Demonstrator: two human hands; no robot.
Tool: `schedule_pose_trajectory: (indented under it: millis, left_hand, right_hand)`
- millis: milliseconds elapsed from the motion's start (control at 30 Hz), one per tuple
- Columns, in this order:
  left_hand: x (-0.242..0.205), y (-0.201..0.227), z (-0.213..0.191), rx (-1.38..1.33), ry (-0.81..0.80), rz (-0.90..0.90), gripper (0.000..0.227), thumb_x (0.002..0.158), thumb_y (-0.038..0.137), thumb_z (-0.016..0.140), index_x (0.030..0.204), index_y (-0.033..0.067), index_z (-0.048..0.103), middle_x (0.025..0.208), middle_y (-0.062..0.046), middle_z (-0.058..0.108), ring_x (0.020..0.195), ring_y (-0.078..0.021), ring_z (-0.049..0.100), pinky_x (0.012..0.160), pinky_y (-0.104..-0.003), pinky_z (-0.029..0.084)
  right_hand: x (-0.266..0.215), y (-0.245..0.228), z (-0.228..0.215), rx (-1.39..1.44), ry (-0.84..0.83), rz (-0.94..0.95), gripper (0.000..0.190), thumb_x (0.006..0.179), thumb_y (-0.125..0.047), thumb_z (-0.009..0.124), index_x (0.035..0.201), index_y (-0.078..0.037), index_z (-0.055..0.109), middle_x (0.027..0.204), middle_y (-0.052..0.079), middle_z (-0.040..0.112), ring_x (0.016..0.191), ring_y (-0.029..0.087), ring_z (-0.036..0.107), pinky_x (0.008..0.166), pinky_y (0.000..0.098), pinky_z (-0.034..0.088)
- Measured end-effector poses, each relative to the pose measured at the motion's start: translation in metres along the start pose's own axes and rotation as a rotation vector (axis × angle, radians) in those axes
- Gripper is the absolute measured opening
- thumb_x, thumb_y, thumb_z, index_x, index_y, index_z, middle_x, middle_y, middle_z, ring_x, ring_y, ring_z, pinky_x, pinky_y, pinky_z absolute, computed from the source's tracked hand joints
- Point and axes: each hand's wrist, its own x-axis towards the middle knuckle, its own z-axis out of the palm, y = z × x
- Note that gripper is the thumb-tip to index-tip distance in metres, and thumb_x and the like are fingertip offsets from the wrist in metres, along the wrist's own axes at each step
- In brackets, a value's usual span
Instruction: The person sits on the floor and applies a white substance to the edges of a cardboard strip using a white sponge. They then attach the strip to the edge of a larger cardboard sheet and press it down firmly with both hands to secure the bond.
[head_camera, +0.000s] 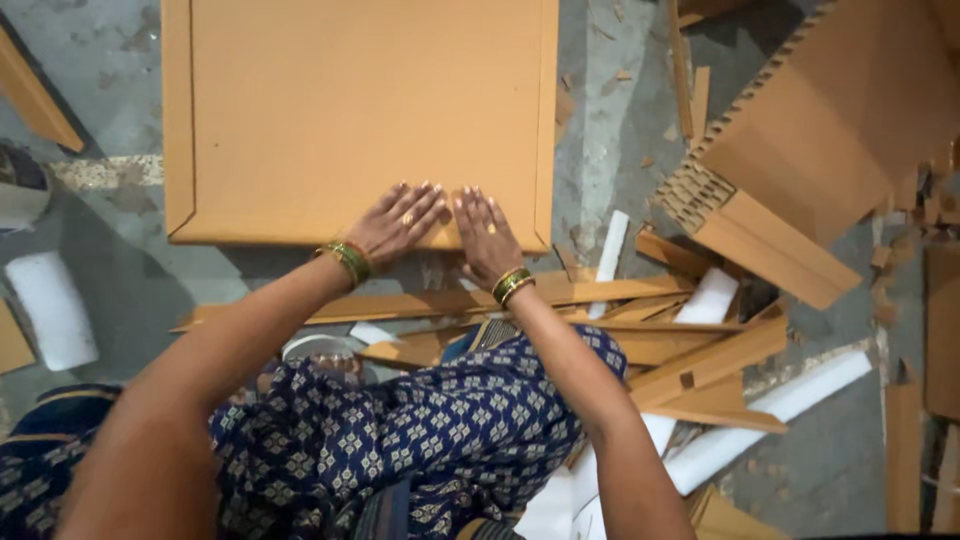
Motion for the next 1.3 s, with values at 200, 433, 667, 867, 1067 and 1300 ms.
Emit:
schedule_pose_trajectory:
  millis: [200,433,667,867,1067,1300]
  left_hand:
    - [-0.011,-0.004,0.004,-0.052,-0.064,0.028,0.068,0.095,0.025,0.044,0.157,0.0053,0.028,0.166,-0.014,0.027,0.153,-0.0299,0.025,0.124,-0.050,0.015]
    - [0.001,-0.006,-0.028,0.094,-0.202,0.017,0.079,0.090,0.029,0.053,0.160,0.0116,0.021,0.168,-0.011,0.020,0.154,-0.0298,0.017,0.123,-0.050,0.010]
    - [0.032,0.036,-0.013,0.021,-0.165,-0.028,0.115,0.071,0.066,0.056,0.162,0.0062,0.020,0.169,-0.015,0.022,0.156,-0.0285,0.019,0.128,-0.046,0.011]
    - [0.099,0.077,0.031,0.063,0.089,-0.040,0.063,0.102,0.024,0.043,0.160,0.0031,0.030,0.167,-0.015,0.030,0.154,-0.0291,0.028,0.125,-0.049,0.019]
    - [0.094,0.079,0.022,0.100,0.065,-0.006,0.065,0.098,0.025,0.042,0.157,0.0020,0.033,0.164,-0.017,0.032,0.152,-0.0315,0.030,0.124,-0.051,0.020]
    - [0.101,0.076,0.015,0.099,0.112,-0.028,0.064,0.100,0.028,0.044,0.158,0.0022,0.032,0.166,-0.017,0.031,0.152,-0.0324,0.030,0.125,-0.051,0.020]
  right_hand:
    - [0.002,0.003,0.012,-0.047,0.209,-0.070,0.100,0.077,-0.030,0.074,0.157,0.005,0.026,0.162,0.033,0.028,0.153,0.042,0.028,0.128,0.0514,0.018]
    - [0.004,-0.004,-0.017,0.101,0.055,-0.013,0.115,0.068,-0.036,0.082,0.156,0.005,0.021,0.163,0.030,0.025,0.154,0.041,0.024,0.128,0.0508,0.018]
    - [-0.026,0.029,-0.019,0.246,0.086,0.284,0.129,0.073,-0.045,0.086,0.160,-0.002,0.002,0.168,0.024,0.006,0.157,0.037,0.009,0.127,0.0512,0.016]
    - [-0.047,0.064,0.000,0.271,-0.028,0.481,0.131,0.065,-0.018,0.086,0.162,-0.008,-0.003,0.169,0.026,-0.005,0.159,0.039,0.009,0.128,0.0499,0.019]
    - [-0.053,0.055,0.023,0.348,0.179,0.435,0.123,0.064,-0.010,0.080,0.161,-0.006,0.004,0.167,0.030,0.005,0.156,0.044,0.017,0.125,0.0546,0.025]
    - [-0.048,0.056,0.016,0.289,0.192,0.426,0.124,0.064,-0.012,0.081,0.163,-0.007,0.006,0.168,0.030,0.007,0.155,0.044,0.019,0.124,0.0540,0.027]
